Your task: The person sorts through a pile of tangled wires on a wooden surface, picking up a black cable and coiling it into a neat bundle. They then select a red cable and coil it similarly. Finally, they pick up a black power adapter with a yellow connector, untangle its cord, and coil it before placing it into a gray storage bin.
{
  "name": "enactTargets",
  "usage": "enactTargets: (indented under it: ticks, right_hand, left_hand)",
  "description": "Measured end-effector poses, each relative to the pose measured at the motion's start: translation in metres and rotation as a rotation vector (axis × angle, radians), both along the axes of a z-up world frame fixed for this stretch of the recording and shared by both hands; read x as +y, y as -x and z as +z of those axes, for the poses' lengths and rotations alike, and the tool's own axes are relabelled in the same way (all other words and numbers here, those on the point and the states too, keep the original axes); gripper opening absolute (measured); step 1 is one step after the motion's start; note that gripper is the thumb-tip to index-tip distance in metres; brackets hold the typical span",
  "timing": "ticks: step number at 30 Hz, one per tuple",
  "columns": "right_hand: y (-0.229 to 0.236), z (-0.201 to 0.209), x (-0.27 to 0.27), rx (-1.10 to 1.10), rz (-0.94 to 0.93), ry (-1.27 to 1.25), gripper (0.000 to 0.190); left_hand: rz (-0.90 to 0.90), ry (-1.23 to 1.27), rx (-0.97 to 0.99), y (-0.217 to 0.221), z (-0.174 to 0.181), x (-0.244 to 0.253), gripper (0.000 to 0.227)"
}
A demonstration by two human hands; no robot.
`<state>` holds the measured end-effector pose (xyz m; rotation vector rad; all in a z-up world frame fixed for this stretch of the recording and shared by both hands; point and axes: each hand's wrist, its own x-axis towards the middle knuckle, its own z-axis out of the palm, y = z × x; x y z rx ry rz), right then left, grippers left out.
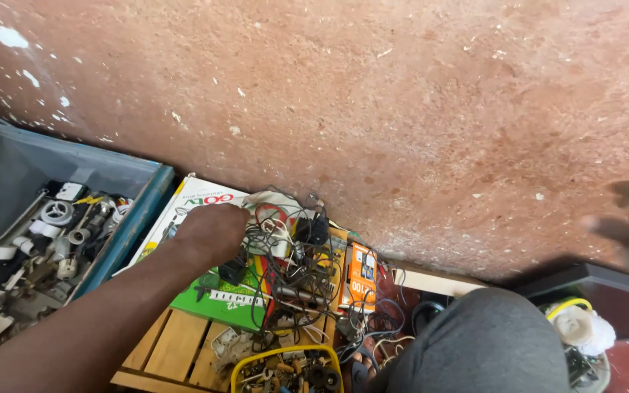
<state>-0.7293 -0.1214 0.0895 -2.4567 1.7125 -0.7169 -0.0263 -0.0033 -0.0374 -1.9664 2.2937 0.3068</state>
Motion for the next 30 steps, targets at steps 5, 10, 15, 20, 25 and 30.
enactTargets:
  ticks: [5, 10, 15, 20, 25, 30]
  right_hand:
    - [-0.273, 0.042, 0.065, 0.169, 0.044, -0.425, 0.045]
    - [-0.356, -0.091, -0.042, 0.592, 0.547, -0.524, 0.040]
    - [-0.390, -0.217, -0.090, 0.636, 0.564, -0.637, 0.046]
    - [-0.423, -0.226, -0.066, 0.376, 0.546, -0.797, 0.074]
    - [-0.445, -0.236, -0.073, 0.278, 0.546, -0.697, 0.037]
    - [-0.457, -0.163, -0.052, 0.027, 0.709, -0.244, 0.024]
  left_hand:
    - [0.051, 0.040, -0.080, -0.021, -0.004, 0.006, 0.023]
    - [0.154, 0.057, -0.147, -0.049, -0.006, 0.007, 0.024]
    - [0.208, 0.062, -0.179, -0.074, -0.011, 0.009, 0.024]
    - [0.261, 0.018, -0.226, -0.065, -0.005, 0.018, 0.017]
    - [0.191, -0.009, -0.235, -0.055, -0.001, 0.012, 0.022]
    - [0.144, 0.120, -0.187, -0.012, 0.026, 0.019, 0.030]
